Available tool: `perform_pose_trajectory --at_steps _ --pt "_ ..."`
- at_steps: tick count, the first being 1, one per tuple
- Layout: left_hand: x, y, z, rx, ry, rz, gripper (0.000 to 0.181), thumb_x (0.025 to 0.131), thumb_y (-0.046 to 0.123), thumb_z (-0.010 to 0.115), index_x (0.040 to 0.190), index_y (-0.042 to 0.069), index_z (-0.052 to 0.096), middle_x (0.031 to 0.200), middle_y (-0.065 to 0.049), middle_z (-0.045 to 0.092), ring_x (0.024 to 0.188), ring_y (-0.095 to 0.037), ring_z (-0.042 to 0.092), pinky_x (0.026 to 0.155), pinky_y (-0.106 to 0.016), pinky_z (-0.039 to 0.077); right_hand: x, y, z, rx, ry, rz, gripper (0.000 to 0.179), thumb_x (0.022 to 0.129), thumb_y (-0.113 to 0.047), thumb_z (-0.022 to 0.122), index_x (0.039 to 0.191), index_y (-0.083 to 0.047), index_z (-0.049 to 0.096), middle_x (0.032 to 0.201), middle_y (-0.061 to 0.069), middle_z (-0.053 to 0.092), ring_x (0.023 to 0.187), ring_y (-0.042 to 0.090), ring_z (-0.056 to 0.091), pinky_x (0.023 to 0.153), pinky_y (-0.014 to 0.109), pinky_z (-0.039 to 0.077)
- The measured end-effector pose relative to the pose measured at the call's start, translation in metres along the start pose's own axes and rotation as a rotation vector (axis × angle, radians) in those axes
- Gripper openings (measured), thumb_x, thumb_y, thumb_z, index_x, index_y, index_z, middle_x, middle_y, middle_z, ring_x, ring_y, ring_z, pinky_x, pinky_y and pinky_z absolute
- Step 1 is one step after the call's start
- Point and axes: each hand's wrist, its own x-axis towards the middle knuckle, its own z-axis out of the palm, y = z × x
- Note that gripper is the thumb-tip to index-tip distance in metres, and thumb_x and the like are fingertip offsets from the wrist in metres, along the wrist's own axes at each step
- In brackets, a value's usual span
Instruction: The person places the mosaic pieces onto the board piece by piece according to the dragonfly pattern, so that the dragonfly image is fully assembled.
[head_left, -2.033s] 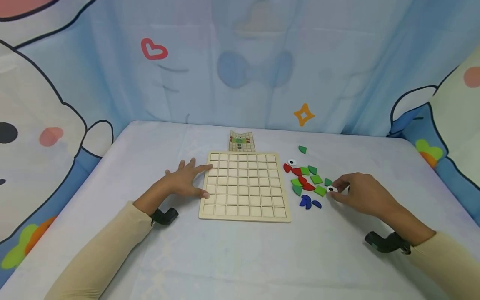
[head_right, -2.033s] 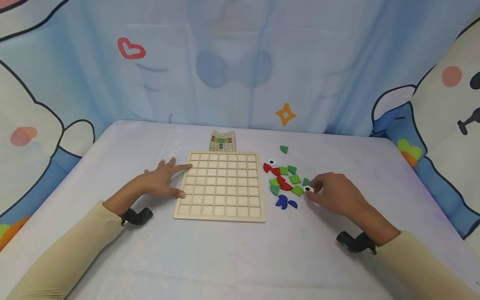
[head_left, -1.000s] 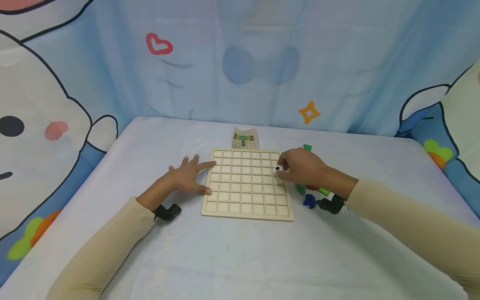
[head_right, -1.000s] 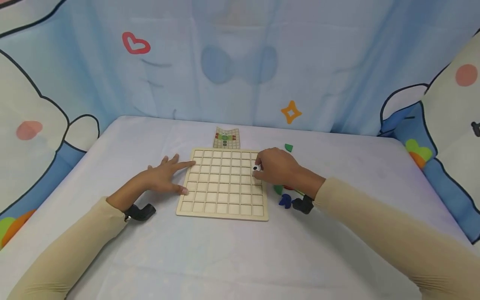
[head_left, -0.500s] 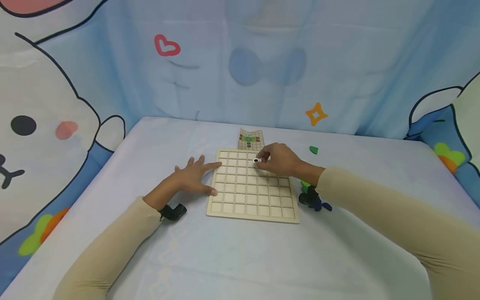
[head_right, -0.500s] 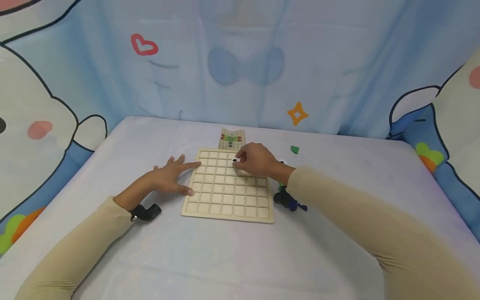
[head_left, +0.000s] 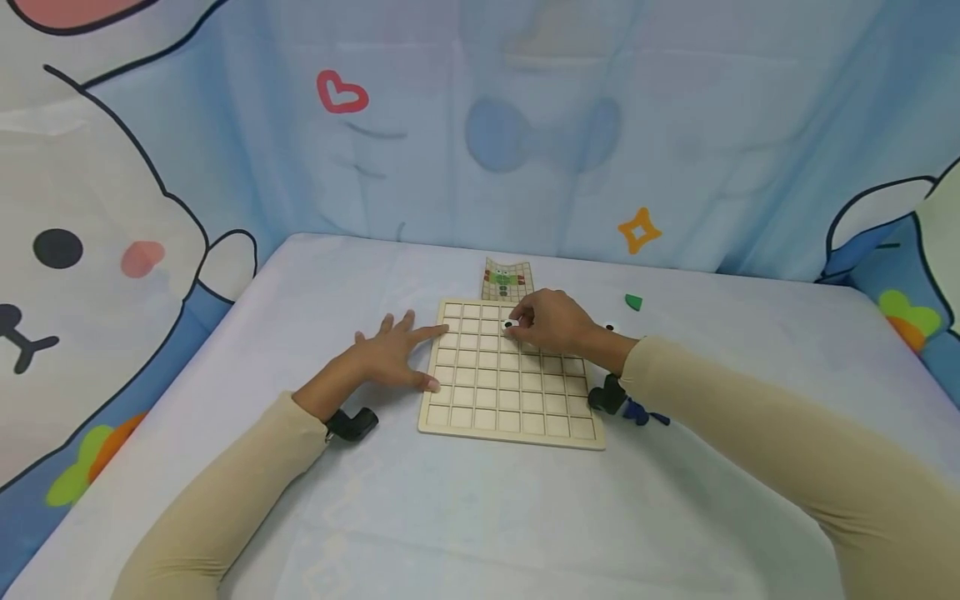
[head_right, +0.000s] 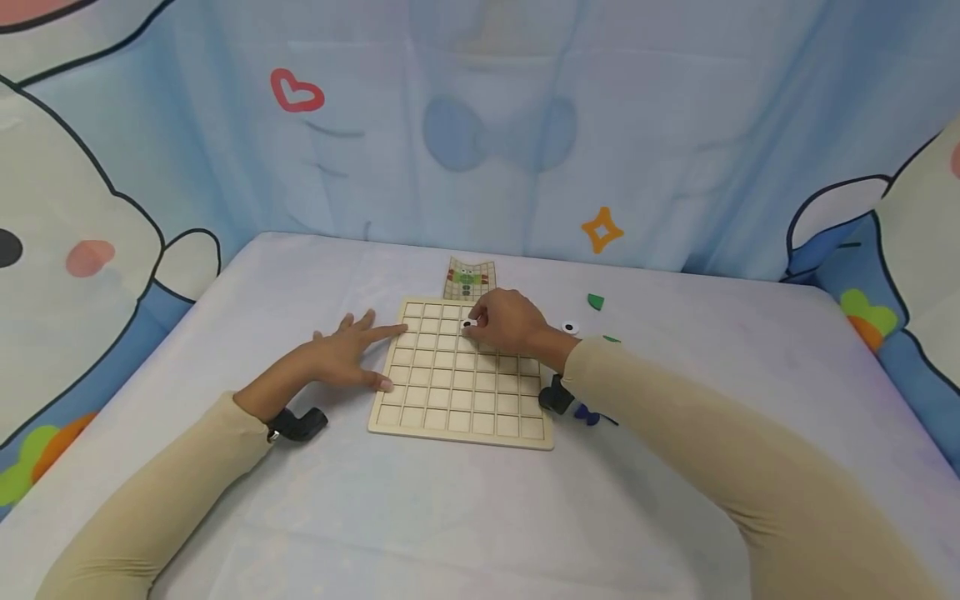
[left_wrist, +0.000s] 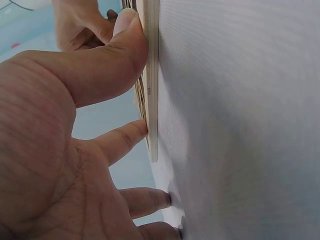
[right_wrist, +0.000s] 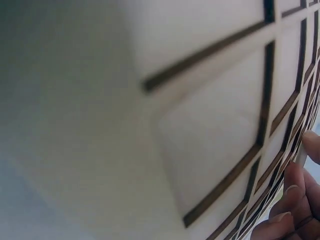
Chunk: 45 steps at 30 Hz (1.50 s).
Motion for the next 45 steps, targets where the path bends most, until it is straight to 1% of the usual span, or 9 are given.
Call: perform_pose_trajectory --at_steps 7,11,18,24,27,28,31,35,45 --pt "0.0 0.0 0.001 0.0 0.0 -0.003 0.09 0.085 0.054 0.071 0.157 0.035 0.021 0.166 -0.019 -0.004 0.15 -0.049 -0.007 0.105 -0.082 0.003 0.0 -0.005 0.003 -0.011 0.021 -0.014 0.03 0.09 -0.027 0.072 0.111 -0.005 0.073 0.091 0.004 0.073 0.08 0.015 0.067 0.073 0.034 0.054" --pt "-0.001 0.001 0.001 0.0 0.002 -0.008 0.09 0.084 0.054 0.071 0.157 0.035 0.021 0.166 -0.019 -0.004 0.15 -0.049 -0.007 0.105 -0.082 0.002 0.001 -0.008 0.003 -0.012 0.013 0.009 0.031 0.091 -0.027 0.072 0.113 -0.007 0.074 0.097 0.006 0.075 0.087 0.018 0.069 0.076 0.036 0.055" --pt "0.0 0.002 0.0 0.004 0.003 -0.006 0.09 0.084 0.054 0.071 0.157 0.035 0.022 0.166 -0.019 -0.004 0.15 -0.049 -0.006 0.106 -0.082 0.003 0.0 -0.009 0.001 -0.027 0.012 0.032 0.03 0.09 -0.029 0.072 0.111 -0.008 0.076 0.099 0.008 0.077 0.078 0.018 0.068 0.066 0.033 0.052" --pt "0.0 0.003 0.0 0.011 0.004 -0.005 0.09 0.084 0.055 0.071 0.157 0.035 0.022 0.166 -0.019 -0.003 0.15 -0.049 -0.006 0.105 -0.082 0.004 -0.002 -0.012 -0.002 -0.019 0.0 0.049 0.03 0.091 -0.029 0.072 0.112 -0.008 0.076 0.107 0.011 0.076 0.092 0.024 0.071 0.076 0.038 0.056" --pt "-0.001 0.003 0.0 0.014 0.006 -0.006 0.09 0.084 0.055 0.071 0.157 0.035 0.022 0.166 -0.019 -0.003 0.15 -0.049 -0.006 0.105 -0.082 0.004 -0.002 -0.013 -0.002 -0.009 -0.016 0.055 0.03 0.091 -0.029 0.071 0.113 -0.008 0.075 0.112 0.011 0.074 0.096 0.026 0.071 0.075 0.037 0.056" --pt "-0.001 0.002 0.0 0.015 0.007 -0.006 0.09 0.084 0.054 0.071 0.157 0.036 0.022 0.166 -0.019 -0.003 0.15 -0.049 -0.006 0.105 -0.082 0.004 -0.002 -0.013 -0.002 -0.007 -0.021 0.056 0.03 0.091 -0.029 0.071 0.113 -0.008 0.075 0.114 0.011 0.074 0.096 0.026 0.071 0.072 0.035 0.055" --pt "-0.001 0.002 0.0 0.013 0.005 -0.006 0.09 0.085 0.054 0.071 0.157 0.036 0.022 0.166 -0.019 -0.003 0.15 -0.049 -0.006 0.105 -0.082 0.004 0.0 -0.012 -0.002 0.002 -0.036 0.066 0.031 0.092 -0.03 0.07 0.114 -0.008 0.074 0.117 0.01 0.073 0.074 0.022 0.067 0.057 0.028 0.045" --pt "-0.002 0.002 -0.001 0.013 0.004 -0.004 0.09 0.085 0.054 0.071 0.157 0.035 0.021 0.166 -0.019 -0.003 0.15 -0.049 -0.006 0.105 -0.082 0.004 0.0 -0.013 -0.002 0.003 -0.044 0.085 0.033 0.092 -0.031 0.07 0.115 -0.008 0.074 0.117 0.011 0.072 0.058 0.017 0.055 0.05 0.025 0.031" --pt "-0.003 0.004 -0.001 0.017 0.005 -0.01 0.089 0.085 0.053 0.071 0.157 0.035 0.022 0.166 -0.019 -0.003 0.15 -0.049 -0.006 0.106 -0.082 0.004 -0.001 -0.014 -0.002 -0.032 -0.053 0.096 0.034 0.093 -0.032 0.069 0.116 -0.008 0.073 0.122 0.008 0.071 0.054 0.012 0.054 0.051 0.024 0.032"
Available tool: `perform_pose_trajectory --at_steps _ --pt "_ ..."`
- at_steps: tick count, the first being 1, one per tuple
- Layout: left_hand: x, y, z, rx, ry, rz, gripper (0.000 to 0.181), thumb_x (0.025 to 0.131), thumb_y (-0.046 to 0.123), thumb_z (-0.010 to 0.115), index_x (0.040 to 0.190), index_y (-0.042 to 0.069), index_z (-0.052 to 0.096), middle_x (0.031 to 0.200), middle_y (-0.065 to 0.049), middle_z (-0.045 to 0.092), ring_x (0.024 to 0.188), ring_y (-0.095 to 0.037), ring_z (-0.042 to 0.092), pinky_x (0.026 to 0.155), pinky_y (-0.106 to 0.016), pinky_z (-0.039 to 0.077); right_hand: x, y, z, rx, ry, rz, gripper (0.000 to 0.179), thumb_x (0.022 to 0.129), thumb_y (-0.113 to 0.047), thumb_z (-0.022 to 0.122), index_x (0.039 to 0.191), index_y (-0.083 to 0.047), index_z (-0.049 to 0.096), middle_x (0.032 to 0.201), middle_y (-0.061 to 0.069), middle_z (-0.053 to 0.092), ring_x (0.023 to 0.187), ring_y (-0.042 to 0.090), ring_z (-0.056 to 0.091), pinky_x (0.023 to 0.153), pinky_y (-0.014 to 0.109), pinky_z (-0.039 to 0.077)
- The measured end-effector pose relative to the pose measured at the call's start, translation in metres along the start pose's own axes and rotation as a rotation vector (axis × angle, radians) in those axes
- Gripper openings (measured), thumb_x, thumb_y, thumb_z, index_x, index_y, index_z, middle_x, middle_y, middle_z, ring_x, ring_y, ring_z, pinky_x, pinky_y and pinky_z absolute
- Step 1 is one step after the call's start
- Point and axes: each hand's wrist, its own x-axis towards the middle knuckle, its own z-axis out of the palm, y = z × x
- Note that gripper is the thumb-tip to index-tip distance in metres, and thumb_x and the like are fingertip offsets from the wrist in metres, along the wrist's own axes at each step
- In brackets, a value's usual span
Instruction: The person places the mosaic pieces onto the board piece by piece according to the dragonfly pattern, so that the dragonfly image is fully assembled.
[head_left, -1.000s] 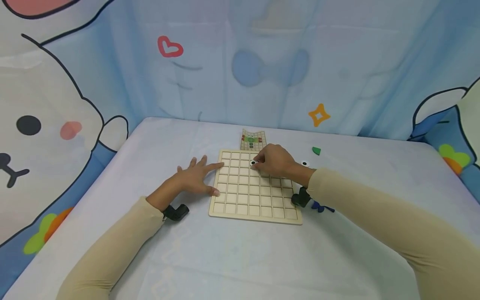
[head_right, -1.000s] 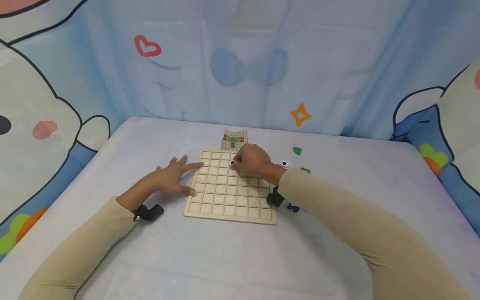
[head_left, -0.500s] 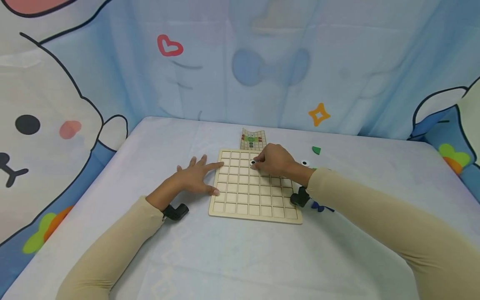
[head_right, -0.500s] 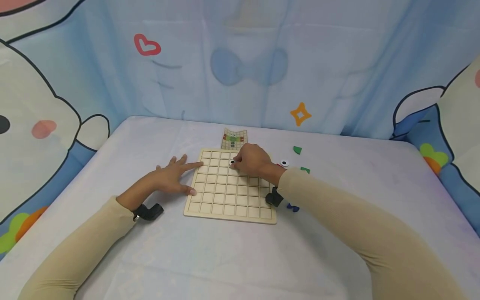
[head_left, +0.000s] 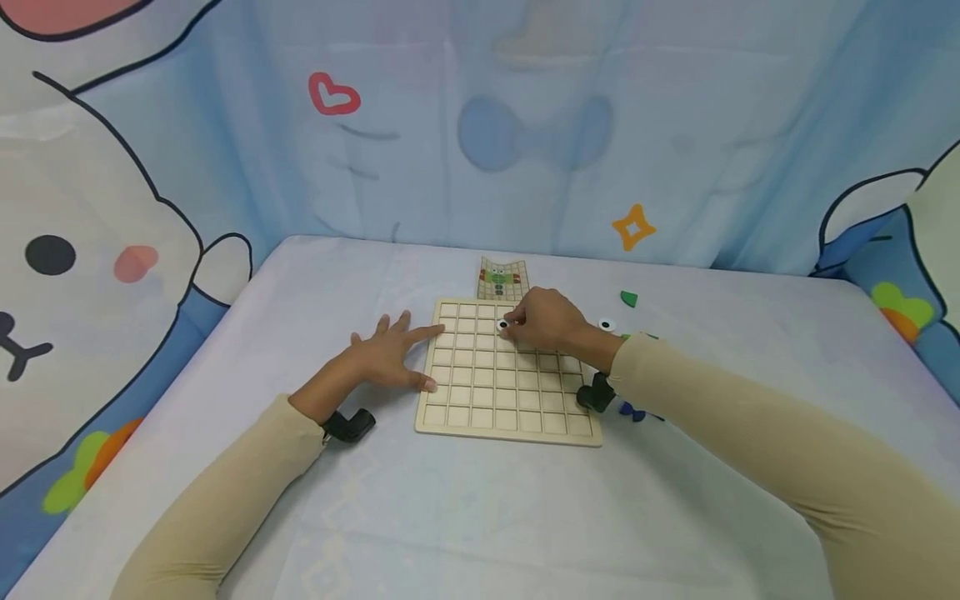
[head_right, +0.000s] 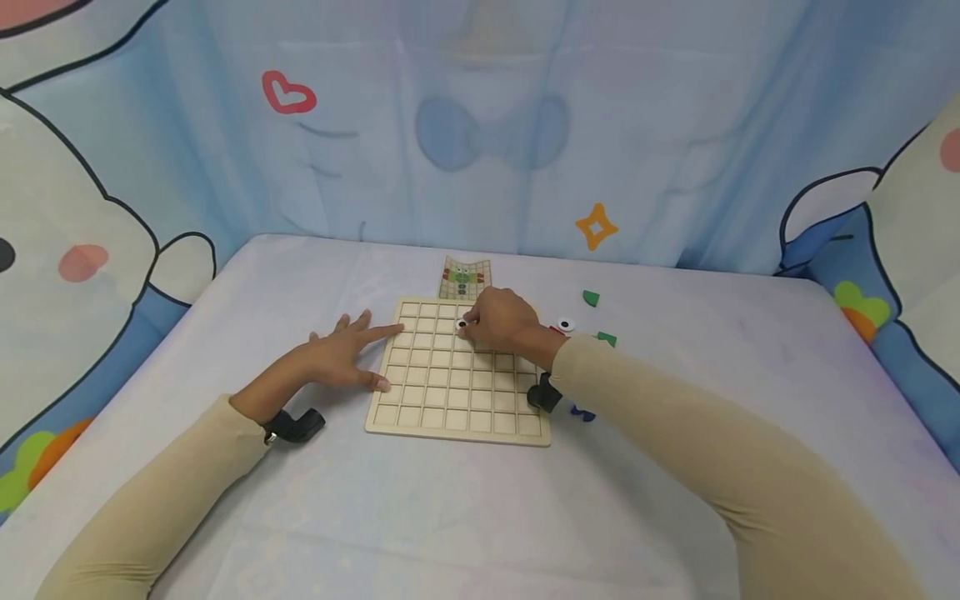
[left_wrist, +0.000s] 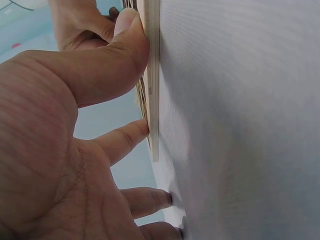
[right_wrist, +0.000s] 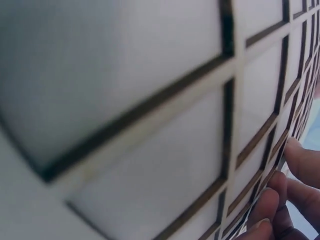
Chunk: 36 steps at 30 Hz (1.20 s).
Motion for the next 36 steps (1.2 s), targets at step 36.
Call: perform_pose_trajectory --at_steps 36 --pt "-0.001 0.0 0.0 -0.003 -0.001 -0.001 0.091 0.084 0.054 0.071 0.157 0.035 0.021 0.166 -0.019 -0.003 0.15 -0.048 -0.006 0.106 -0.082 0.004 -0.082 0.059 -0.047 0.221 0.481 0.017 0.027 0.096 -0.035 0.064 0.105 -0.013 0.076 0.094 0.01 0.074 0.074 0.016 0.06 0.052 0.029 0.046"
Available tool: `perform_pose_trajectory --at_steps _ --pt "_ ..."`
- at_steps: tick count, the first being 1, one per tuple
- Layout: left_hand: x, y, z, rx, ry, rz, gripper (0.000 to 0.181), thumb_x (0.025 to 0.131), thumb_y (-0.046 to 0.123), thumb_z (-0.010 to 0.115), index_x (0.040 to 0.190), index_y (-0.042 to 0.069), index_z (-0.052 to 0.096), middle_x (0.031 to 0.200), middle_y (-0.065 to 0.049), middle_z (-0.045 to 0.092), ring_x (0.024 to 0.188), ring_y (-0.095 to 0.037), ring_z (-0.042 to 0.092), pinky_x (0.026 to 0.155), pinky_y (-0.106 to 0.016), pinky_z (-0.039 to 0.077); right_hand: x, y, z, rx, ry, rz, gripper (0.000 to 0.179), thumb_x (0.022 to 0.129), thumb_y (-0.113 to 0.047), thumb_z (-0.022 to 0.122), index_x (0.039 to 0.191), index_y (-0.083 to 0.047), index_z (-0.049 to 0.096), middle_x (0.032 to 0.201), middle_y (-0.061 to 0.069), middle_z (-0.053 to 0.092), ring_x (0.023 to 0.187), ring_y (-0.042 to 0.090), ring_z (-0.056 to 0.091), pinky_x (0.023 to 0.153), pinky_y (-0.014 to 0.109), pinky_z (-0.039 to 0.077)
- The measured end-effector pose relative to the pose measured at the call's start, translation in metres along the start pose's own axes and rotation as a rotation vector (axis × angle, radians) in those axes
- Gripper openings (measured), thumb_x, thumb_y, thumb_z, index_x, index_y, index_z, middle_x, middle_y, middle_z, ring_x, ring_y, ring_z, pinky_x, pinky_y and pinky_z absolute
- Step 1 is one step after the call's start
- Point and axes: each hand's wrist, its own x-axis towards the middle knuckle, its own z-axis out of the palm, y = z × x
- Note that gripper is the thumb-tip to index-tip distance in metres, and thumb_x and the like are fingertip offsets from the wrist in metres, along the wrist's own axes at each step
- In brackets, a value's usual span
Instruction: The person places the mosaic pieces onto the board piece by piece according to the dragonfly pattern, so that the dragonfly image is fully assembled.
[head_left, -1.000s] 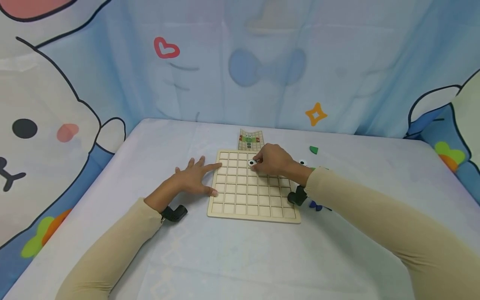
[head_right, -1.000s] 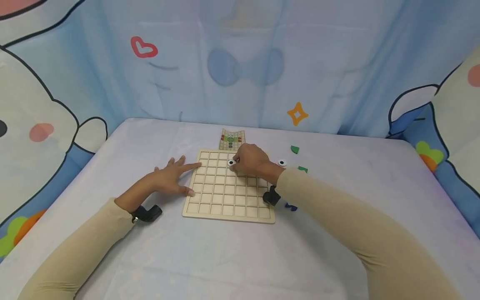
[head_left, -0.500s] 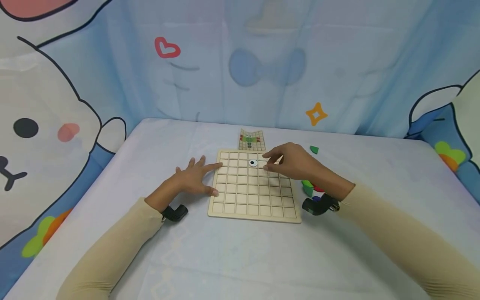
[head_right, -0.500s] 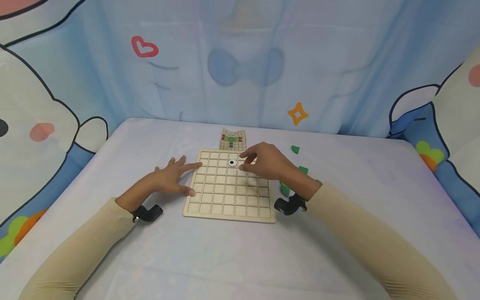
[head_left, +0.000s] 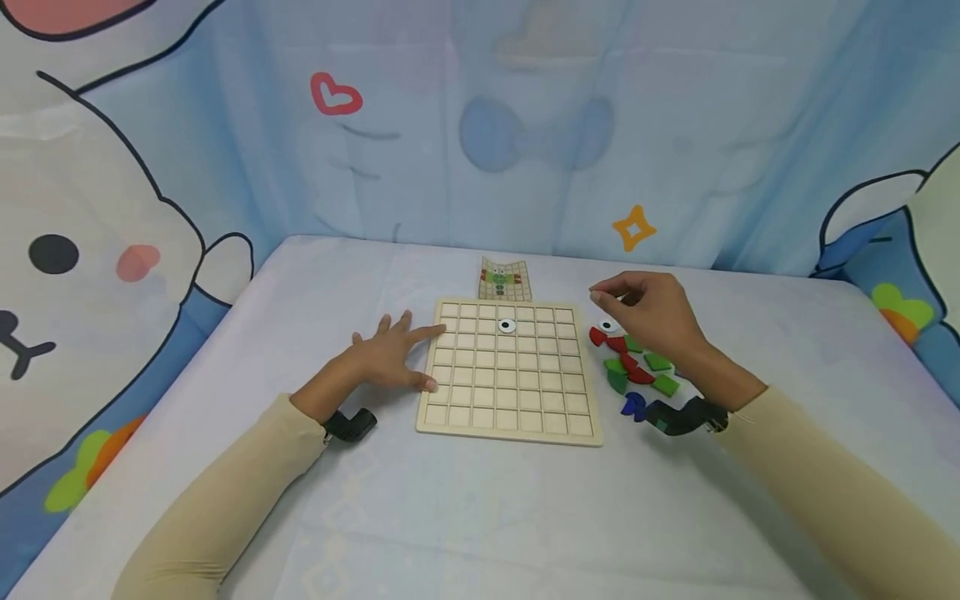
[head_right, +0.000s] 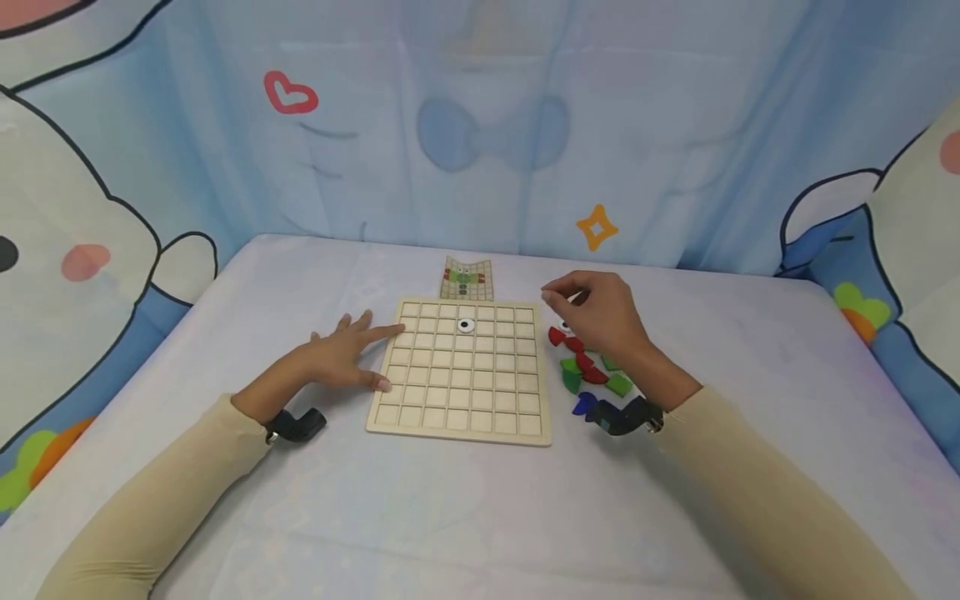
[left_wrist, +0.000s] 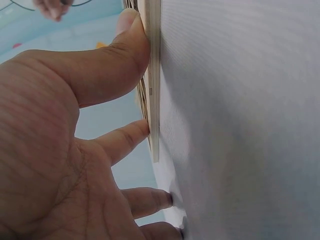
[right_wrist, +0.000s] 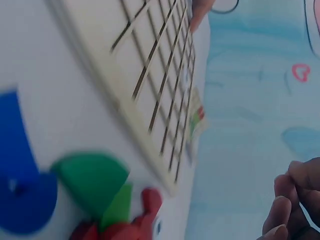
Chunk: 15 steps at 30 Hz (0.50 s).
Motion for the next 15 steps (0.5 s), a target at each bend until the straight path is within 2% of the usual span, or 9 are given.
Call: perform_pose_trajectory --at_steps 7,10,12,15 --pt "0.001 -0.001 0.001 -0.002 -0.001 0.006 0.09 0.084 0.055 0.071 0.157 0.036 0.021 0.166 -0.019 -0.003 0.15 -0.048 -0.007 0.106 -0.082 0.004 0.013 0.042 0.0 -0.055 -0.015 0.025 0.035 0.096 -0.037 0.063 0.106 -0.006 0.075 0.103 0.016 0.071 0.08 0.023 0.062 0.057 0.029 0.047" --pt "0.001 -0.001 0.001 -0.009 0.001 0.011 0.091 0.084 0.055 0.071 0.158 0.036 0.021 0.166 -0.019 -0.003 0.15 -0.048 -0.008 0.106 -0.082 0.003 0.019 0.054 0.005 -0.068 -0.012 0.069 0.034 0.094 -0.038 0.066 0.105 -0.008 0.075 0.101 0.013 0.071 0.08 0.022 0.061 0.057 0.036 0.049" --pt "0.001 -0.001 0.0 -0.013 0.0 0.011 0.091 0.084 0.056 0.071 0.158 0.036 0.02 0.166 -0.019 -0.004 0.15 -0.048 -0.008 0.106 -0.081 0.002 0.021 0.059 0.006 -0.077 -0.045 0.095 0.034 0.094 -0.038 0.067 0.107 -0.008 0.075 0.103 0.014 0.071 0.082 0.023 0.061 0.058 0.036 0.05" --pt "0.0 -0.001 0.0 -0.015 -0.002 0.006 0.091 0.084 0.055 0.071 0.157 0.037 0.02 0.166 -0.018 -0.004 0.15 -0.047 -0.009 0.107 -0.081 0.002 0.025 0.062 0.004 -0.091 -0.135 0.116 0.032 0.094 -0.033 0.067 0.111 -0.007 0.074 0.108 0.016 0.071 0.086 0.025 0.062 0.063 0.032 0.05"
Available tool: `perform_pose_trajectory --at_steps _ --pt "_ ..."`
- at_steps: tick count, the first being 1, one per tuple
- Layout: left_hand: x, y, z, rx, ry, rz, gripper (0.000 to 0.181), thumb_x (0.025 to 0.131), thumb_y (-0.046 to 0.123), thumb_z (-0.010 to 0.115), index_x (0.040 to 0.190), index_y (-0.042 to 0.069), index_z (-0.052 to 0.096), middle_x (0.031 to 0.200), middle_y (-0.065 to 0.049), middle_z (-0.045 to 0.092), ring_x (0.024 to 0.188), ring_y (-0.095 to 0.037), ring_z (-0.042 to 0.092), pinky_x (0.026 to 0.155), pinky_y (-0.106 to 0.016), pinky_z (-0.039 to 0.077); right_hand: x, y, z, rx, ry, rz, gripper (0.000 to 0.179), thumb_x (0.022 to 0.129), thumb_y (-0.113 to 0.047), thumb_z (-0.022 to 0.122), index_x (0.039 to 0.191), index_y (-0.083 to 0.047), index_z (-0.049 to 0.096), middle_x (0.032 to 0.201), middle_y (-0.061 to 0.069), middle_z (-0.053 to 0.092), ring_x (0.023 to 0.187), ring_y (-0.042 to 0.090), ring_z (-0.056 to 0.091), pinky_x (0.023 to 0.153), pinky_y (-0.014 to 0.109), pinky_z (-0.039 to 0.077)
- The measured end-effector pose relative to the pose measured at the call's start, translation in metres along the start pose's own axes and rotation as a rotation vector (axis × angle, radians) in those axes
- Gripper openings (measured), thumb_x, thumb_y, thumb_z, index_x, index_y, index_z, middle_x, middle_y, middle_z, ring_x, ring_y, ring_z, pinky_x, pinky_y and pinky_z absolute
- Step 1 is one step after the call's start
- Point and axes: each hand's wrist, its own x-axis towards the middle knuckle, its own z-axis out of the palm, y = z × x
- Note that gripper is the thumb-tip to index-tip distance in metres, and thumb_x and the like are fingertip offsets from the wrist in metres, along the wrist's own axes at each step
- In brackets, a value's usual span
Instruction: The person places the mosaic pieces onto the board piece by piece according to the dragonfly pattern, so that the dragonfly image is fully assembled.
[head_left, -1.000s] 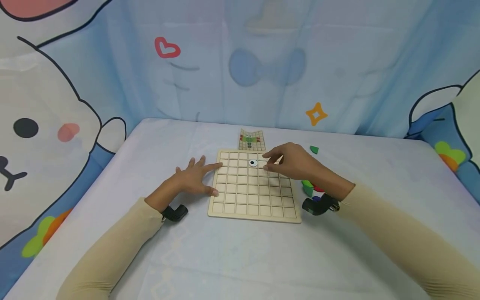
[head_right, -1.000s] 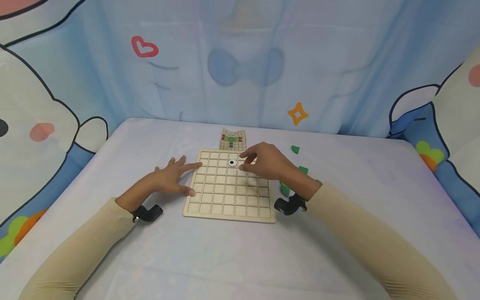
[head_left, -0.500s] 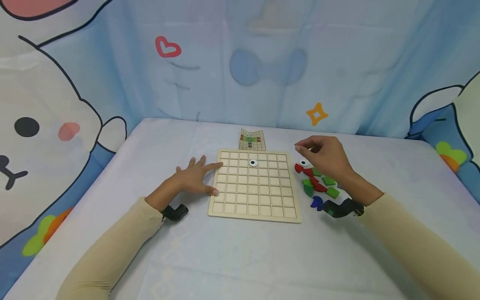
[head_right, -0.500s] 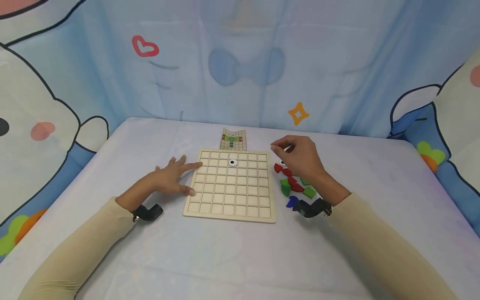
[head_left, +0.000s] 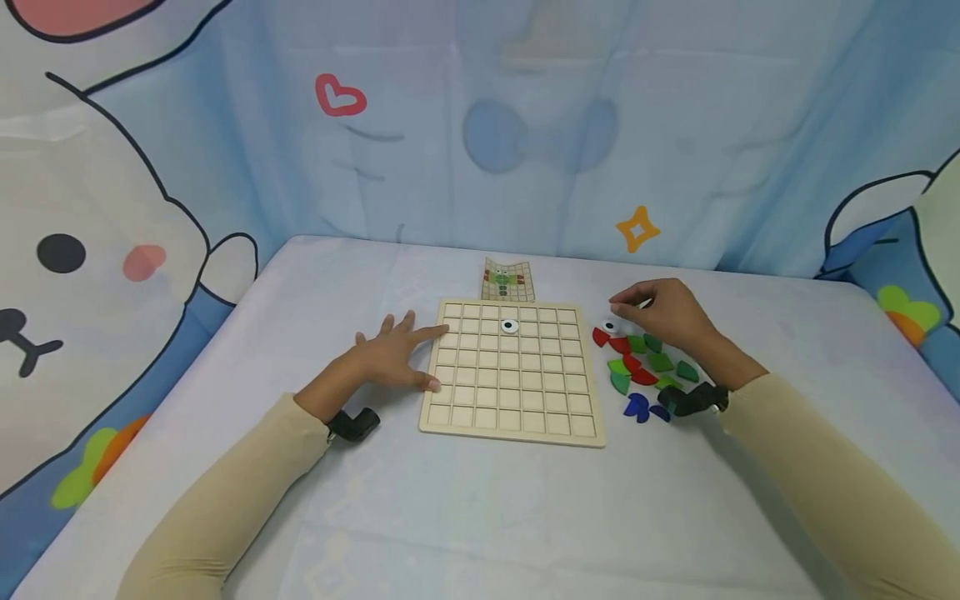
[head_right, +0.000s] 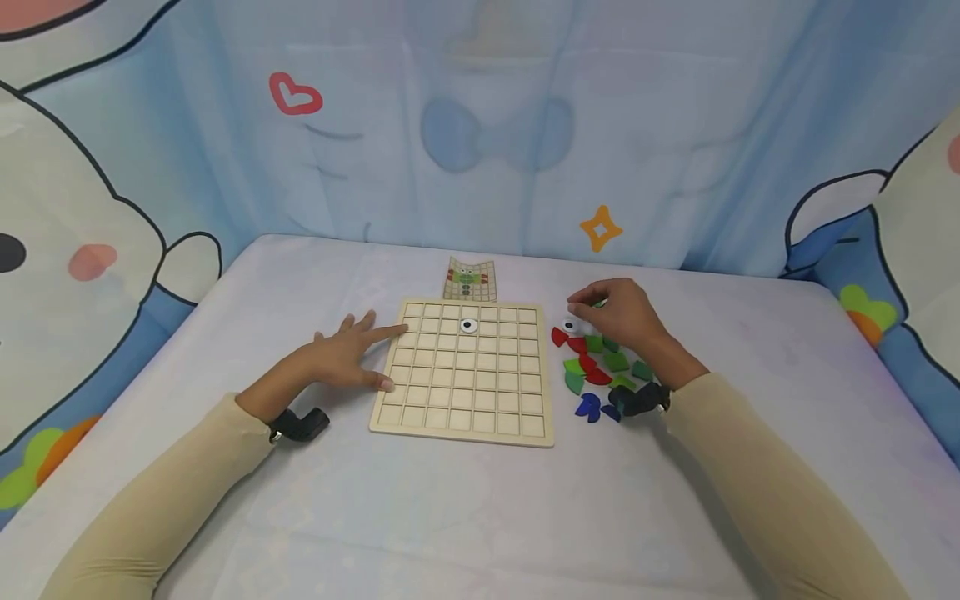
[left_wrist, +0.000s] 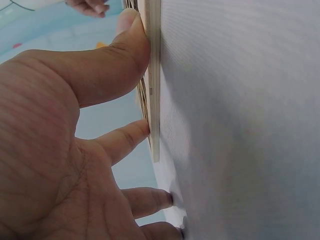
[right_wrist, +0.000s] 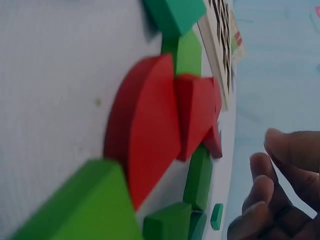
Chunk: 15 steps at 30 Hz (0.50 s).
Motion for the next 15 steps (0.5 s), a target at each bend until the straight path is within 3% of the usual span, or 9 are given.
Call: perform_pose_trajectory --at_steps 7,11,15 --pt "0.0 0.001 0.0 0.002 0.0 -0.001 0.09 0.085 0.054 0.071 0.157 0.036 0.021 0.166 -0.018 -0.004 0.15 -0.047 -0.008 0.107 -0.081 0.002 0.008 0.015 -0.006 -0.009 -0.182 -0.014 0.032 0.094 -0.025 0.067 0.122 -0.008 0.071 0.119 0.018 0.067 0.099 0.03 0.062 0.073 0.028 0.051" --pt "-0.001 0.002 0.0 0.007 -0.003 -0.008 0.091 0.084 0.054 0.071 0.157 0.036 0.021 0.166 -0.018 -0.004 0.15 -0.047 -0.008 0.107 -0.08 0.002 0.011 0.022 -0.005 0.011 -0.23 -0.014 0.034 0.093 -0.025 0.069 0.123 -0.01 0.07 0.128 0.019 0.064 0.108 0.032 0.06 0.077 0.026 0.051" --pt "-0.001 0.002 -0.001 0.007 -0.004 -0.015 0.091 0.084 0.055 0.071 0.157 0.036 0.021 0.166 -0.018 -0.004 0.15 -0.047 -0.007 0.107 -0.081 0.002 0.013 0.025 -0.003 0.018 -0.261 -0.026 0.036 0.091 -0.027 0.072 0.123 -0.011 0.07 0.128 0.017 0.064 0.105 0.029 0.061 0.08 0.027 0.05"
